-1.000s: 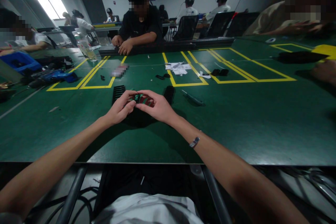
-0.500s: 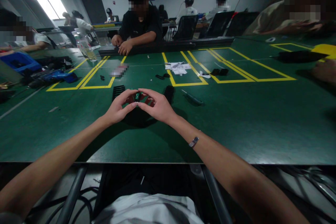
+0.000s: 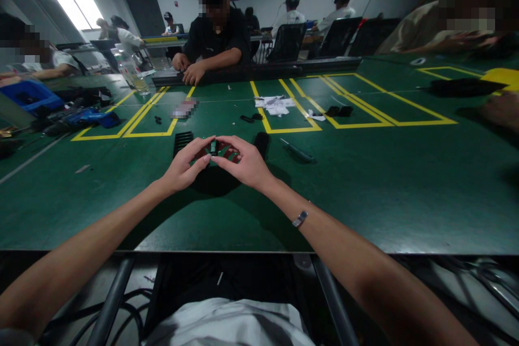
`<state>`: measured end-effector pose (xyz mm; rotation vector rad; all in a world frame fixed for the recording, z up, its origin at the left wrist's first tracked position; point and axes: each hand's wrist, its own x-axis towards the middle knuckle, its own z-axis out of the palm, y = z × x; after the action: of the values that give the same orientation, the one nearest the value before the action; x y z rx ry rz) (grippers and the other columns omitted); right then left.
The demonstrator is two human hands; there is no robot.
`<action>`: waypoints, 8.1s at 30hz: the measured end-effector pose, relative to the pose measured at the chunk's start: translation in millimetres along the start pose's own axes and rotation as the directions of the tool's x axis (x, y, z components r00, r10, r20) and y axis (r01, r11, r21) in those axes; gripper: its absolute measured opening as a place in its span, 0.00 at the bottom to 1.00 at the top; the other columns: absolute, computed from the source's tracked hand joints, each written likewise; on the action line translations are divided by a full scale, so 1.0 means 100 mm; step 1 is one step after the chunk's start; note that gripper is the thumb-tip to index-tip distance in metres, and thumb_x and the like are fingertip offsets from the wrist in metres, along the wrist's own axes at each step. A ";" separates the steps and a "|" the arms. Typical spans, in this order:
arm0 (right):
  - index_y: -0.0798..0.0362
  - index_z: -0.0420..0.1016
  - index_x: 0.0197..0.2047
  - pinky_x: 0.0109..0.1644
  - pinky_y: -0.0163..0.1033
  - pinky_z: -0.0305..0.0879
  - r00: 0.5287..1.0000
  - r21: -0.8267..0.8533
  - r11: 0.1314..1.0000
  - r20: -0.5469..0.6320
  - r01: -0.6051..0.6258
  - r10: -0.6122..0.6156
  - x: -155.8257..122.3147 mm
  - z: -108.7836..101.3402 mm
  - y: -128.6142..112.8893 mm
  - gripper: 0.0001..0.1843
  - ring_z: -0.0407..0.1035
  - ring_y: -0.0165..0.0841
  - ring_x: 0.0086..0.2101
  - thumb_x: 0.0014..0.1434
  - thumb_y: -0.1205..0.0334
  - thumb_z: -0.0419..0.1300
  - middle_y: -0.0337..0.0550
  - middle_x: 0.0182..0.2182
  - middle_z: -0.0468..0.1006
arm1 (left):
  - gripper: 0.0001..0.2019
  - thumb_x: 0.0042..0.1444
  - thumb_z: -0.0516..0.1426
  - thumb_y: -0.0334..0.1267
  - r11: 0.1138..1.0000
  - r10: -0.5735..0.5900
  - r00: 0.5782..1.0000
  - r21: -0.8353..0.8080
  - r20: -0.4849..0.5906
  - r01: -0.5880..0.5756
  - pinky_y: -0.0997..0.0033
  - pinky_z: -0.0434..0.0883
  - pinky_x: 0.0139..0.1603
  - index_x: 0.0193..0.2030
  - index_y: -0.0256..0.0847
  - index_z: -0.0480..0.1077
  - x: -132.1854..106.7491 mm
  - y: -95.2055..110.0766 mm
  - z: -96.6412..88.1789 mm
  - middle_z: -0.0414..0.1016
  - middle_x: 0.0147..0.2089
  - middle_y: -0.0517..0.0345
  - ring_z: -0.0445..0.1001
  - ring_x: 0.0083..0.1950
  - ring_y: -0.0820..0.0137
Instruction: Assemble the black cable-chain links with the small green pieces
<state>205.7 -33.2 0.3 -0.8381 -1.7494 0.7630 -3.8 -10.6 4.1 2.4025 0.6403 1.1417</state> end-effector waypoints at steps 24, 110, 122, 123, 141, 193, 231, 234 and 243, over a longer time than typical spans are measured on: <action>0.47 0.68 0.59 0.27 0.32 0.65 1.000 -0.028 1.000 0.023 0.007 -0.006 -0.01 0.06 0.11 0.25 0.70 0.31 0.34 0.59 0.64 0.64 0.44 0.45 0.73 | 0.23 0.65 0.55 0.39 1.000 -0.005 0.999 0.018 -0.034 0.005 0.72 0.69 0.37 0.66 0.42 0.62 -0.02 -0.07 0.04 0.69 0.44 0.51 0.69 0.37 0.72; 0.49 0.75 0.50 0.47 0.44 0.71 0.993 -0.034 0.999 0.120 0.005 -0.001 -0.01 0.04 0.05 0.23 0.71 0.39 0.43 0.55 0.49 0.71 0.44 0.42 0.74 | 0.23 0.60 0.58 0.30 0.958 0.130 0.988 0.248 0.081 -0.146 0.74 0.71 0.39 0.62 0.46 0.67 -0.01 -0.13 -0.07 0.71 0.46 0.53 0.72 0.40 0.72; 0.49 0.75 0.52 0.45 0.42 0.71 0.999 -0.080 0.996 0.047 0.031 -0.027 -0.01 0.05 0.09 0.21 0.71 0.38 0.41 0.57 0.53 0.69 0.44 0.42 0.73 | 0.26 0.58 0.56 0.30 0.975 0.075 0.990 0.197 0.123 -0.098 0.73 0.70 0.37 0.64 0.44 0.64 0.01 -0.05 -0.09 0.71 0.46 0.52 0.69 0.35 0.74; 0.49 0.75 0.52 0.45 0.42 0.71 0.998 -0.101 0.994 0.046 0.046 -0.041 0.00 0.05 0.11 0.21 0.70 0.38 0.42 0.57 0.54 0.70 0.44 0.43 0.74 | 0.25 0.59 0.55 0.30 0.979 0.073 0.991 0.184 0.111 -0.093 0.73 0.70 0.37 0.63 0.43 0.64 0.02 -0.03 -0.10 0.71 0.45 0.52 0.69 0.35 0.74; 0.52 0.68 0.59 0.30 0.34 0.59 0.986 -0.199 0.977 0.163 0.075 -0.043 -0.03 0.04 0.15 0.23 0.64 0.29 0.25 0.60 0.62 0.64 0.33 0.25 0.69 | 0.15 0.62 0.59 0.44 0.987 -0.007 0.994 0.160 0.107 -0.011 0.75 0.63 0.32 0.51 0.39 0.68 0.02 -0.01 -0.06 0.68 0.37 0.57 0.64 0.30 0.75; 0.55 0.71 0.55 0.32 0.33 0.56 0.965 -0.231 0.972 0.263 0.048 0.014 -0.05 0.05 0.18 0.20 0.62 0.28 0.25 0.59 0.66 0.61 0.32 0.24 0.68 | 0.12 0.62 0.58 0.40 0.978 -0.171 0.959 -0.080 0.224 0.193 0.76 0.61 0.30 0.48 0.40 0.61 0.00 -0.03 -0.01 0.67 0.35 0.60 0.65 0.31 0.75; 0.54 0.70 0.43 0.30 0.33 0.55 0.955 -0.227 0.973 0.294 0.050 0.019 -0.05 0.05 0.15 0.10 0.61 0.28 0.25 0.61 0.60 0.63 0.33 0.25 0.68 | 0.10 0.67 0.52 0.43 0.986 -0.166 0.959 0.012 0.231 0.168 0.74 0.62 0.33 0.43 0.38 0.66 0.03 0.03 -0.06 0.71 0.34 0.57 0.68 0.33 0.73; 0.53 0.70 0.43 0.31 0.33 0.55 0.952 -0.221 0.974 0.304 0.042 0.028 -0.05 0.05 0.15 0.09 0.62 0.28 0.25 0.61 0.61 0.63 0.33 0.24 0.68 | 0.11 0.67 0.52 0.44 0.984 -0.175 0.955 0.053 0.238 0.167 0.74 0.61 0.31 0.42 0.38 0.67 0.03 0.03 -0.08 0.71 0.32 0.58 0.68 0.31 0.73; 0.54 0.70 0.47 0.31 0.33 0.55 0.956 -0.219 0.975 0.292 0.040 0.027 -0.04 0.05 0.15 0.13 0.62 0.28 0.25 0.61 0.61 0.64 0.33 0.25 0.69 | 0.12 0.67 0.53 0.45 0.982 -0.162 0.961 0.131 0.226 0.135 0.74 0.61 0.32 0.42 0.38 0.68 0.04 0.03 -0.09 0.71 0.32 0.59 0.68 0.30 0.73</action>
<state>204.6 -28.8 -15.1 -0.9018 -2.1328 0.7235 -8.5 -9.1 13.7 2.4857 0.8087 0.7624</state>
